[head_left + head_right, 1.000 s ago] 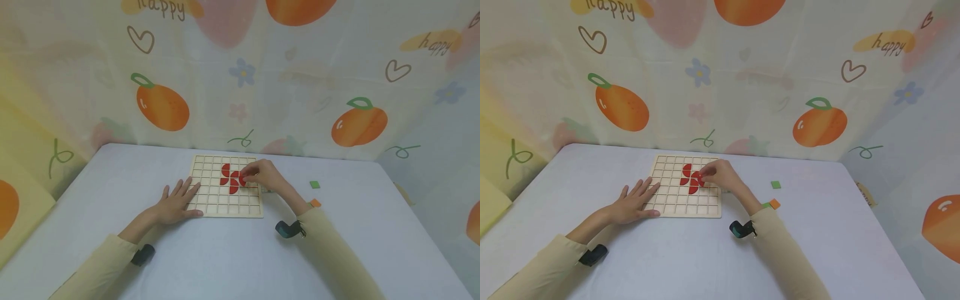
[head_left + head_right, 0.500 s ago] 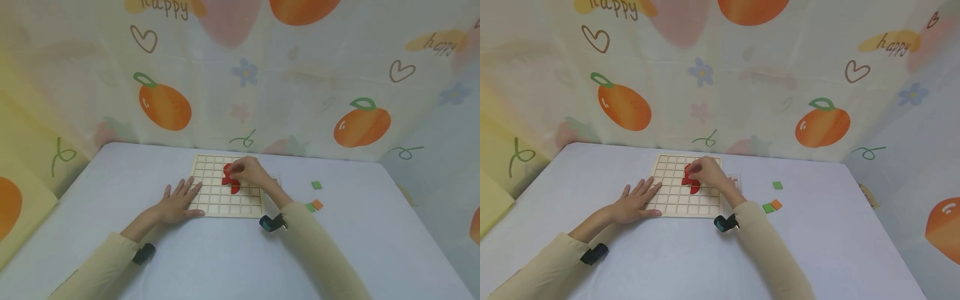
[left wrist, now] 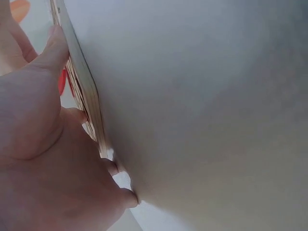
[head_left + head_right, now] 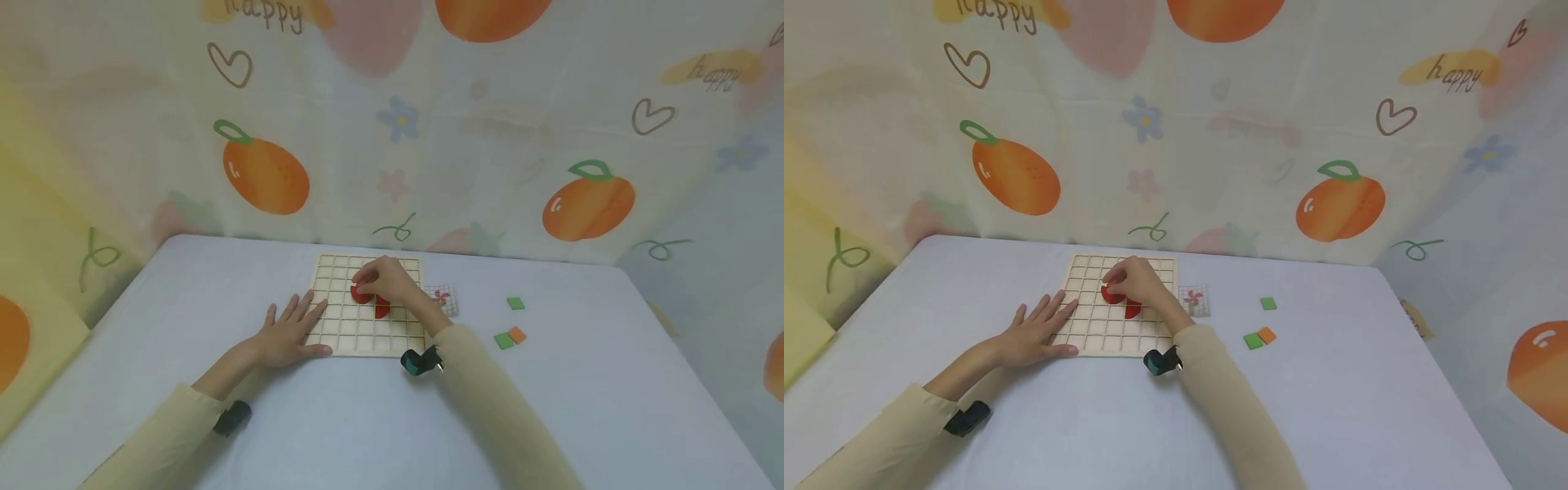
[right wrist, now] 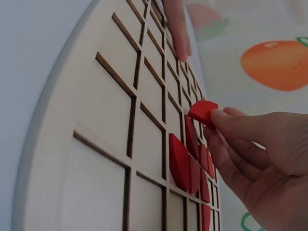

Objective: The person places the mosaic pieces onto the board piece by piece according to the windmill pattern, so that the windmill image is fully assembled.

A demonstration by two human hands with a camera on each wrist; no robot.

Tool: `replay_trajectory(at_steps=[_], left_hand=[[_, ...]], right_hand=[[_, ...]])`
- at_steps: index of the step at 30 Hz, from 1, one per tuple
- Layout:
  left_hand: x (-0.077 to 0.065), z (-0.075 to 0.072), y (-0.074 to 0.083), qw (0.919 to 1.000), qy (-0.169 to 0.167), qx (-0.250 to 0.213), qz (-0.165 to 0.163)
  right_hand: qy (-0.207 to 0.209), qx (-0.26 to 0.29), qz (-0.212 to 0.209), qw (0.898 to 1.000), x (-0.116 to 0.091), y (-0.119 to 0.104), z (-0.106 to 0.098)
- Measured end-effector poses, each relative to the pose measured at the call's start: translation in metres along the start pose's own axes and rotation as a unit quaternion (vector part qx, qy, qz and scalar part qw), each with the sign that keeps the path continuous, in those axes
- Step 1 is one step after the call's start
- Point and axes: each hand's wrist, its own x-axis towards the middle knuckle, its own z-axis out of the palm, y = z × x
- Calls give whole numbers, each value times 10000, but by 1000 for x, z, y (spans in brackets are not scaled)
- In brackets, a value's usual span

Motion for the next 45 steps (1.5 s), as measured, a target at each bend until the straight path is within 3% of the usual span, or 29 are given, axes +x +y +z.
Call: replay_trajectory(at_steps=[5,14,25,45], left_hand=[[-4,-1,4,10000,-4,52,-65],[-2,0,2,9999,56,94,-5],[-3,-1,5,9999,32,107,6],[-3,-2,5,9999,-25,90,-52]], right_hand=[[-130,50,22,9999,3,-2,8],[-79,-710,-242,9972,6,-6,9],[-143,-1025,-319,9941,5,-7,8],[-6,-1056,-340,9938,1,-7,11]])
